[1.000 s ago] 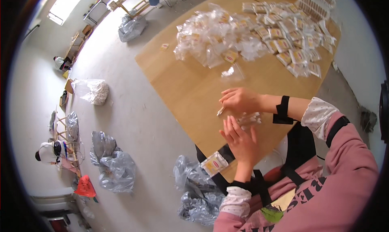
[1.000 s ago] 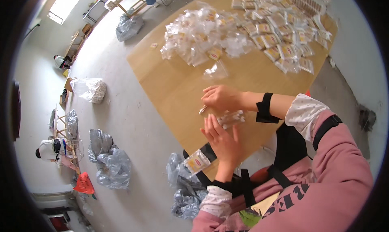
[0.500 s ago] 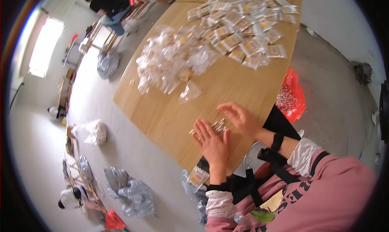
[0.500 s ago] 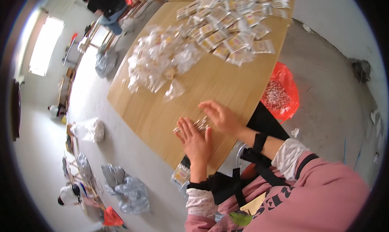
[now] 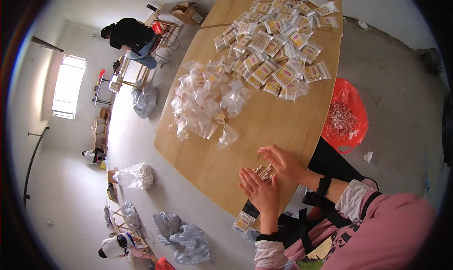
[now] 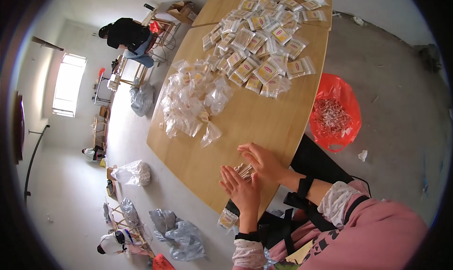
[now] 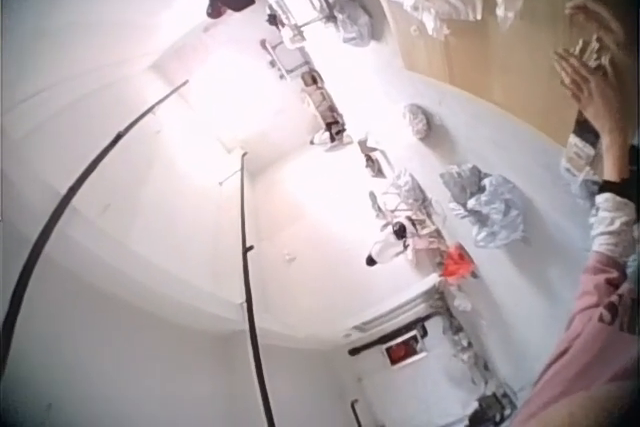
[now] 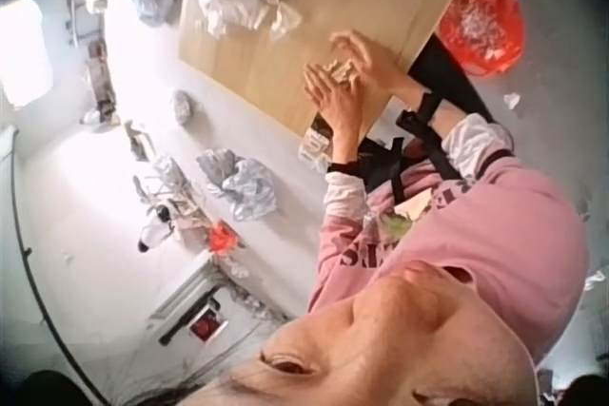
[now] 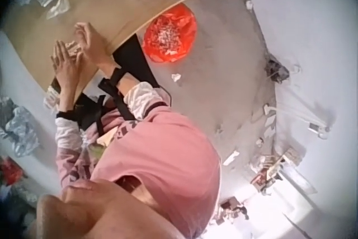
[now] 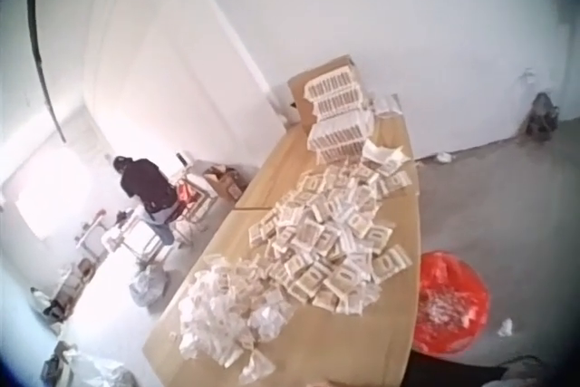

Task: The person picks up a plastic bag, places cotton swabs into it by hand, and seals the bag. Then, they gather more cotton swabs from the table, align them into a row, and place them into another plastic bag before sealing it.

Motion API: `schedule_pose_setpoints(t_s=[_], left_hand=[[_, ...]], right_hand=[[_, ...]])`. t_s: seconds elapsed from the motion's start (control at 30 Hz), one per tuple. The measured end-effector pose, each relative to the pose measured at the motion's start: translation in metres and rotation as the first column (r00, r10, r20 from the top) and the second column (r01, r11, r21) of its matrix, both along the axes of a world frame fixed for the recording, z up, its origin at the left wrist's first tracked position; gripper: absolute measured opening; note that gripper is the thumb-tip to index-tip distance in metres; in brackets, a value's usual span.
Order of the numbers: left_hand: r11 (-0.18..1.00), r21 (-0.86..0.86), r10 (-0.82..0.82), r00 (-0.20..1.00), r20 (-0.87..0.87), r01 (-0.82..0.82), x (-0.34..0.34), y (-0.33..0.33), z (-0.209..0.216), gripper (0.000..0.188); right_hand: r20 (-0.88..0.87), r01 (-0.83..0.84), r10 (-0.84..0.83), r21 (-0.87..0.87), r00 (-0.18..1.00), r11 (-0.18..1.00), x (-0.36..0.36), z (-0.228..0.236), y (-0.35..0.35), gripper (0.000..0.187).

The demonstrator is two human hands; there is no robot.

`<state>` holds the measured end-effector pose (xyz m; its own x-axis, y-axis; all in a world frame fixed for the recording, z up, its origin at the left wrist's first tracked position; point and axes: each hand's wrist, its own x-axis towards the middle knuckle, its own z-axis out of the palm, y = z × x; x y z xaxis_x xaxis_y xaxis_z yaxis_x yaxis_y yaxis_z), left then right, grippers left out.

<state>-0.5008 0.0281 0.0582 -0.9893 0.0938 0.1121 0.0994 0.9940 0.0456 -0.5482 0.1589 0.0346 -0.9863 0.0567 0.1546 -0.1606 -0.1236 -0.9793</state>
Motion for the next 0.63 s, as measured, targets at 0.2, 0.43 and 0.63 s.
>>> schedule_pose_setpoints(t_s=[0.2, 0.43, 0.63], left_hand=[[0.992, 0.095, 0.079, 0.992, 0.101, -0.088, 0.0, 0.005, -0.014, 0.094], [0.993, 0.072, 0.09, 0.994, 0.066, -0.095, 0.022, 0.03, -0.024, 0.097], [0.989, 0.052, 0.142, 0.99, -0.012, -0.142, 0.024, 0.033, -0.029, 0.095]], right_hand=[[0.024, -0.025, 0.028, -0.104, 0.999, 0.994, -0.002, 0.002, -0.008, 0.029], [0.016, 0.01, -0.012, 0.08, 1.0, 0.997, -0.002, 0.006, 0.009, 0.032], [-0.012, -0.022, 0.023, 0.062, 1.0, 0.998, 0.0, 0.01, 0.006, 0.033]])
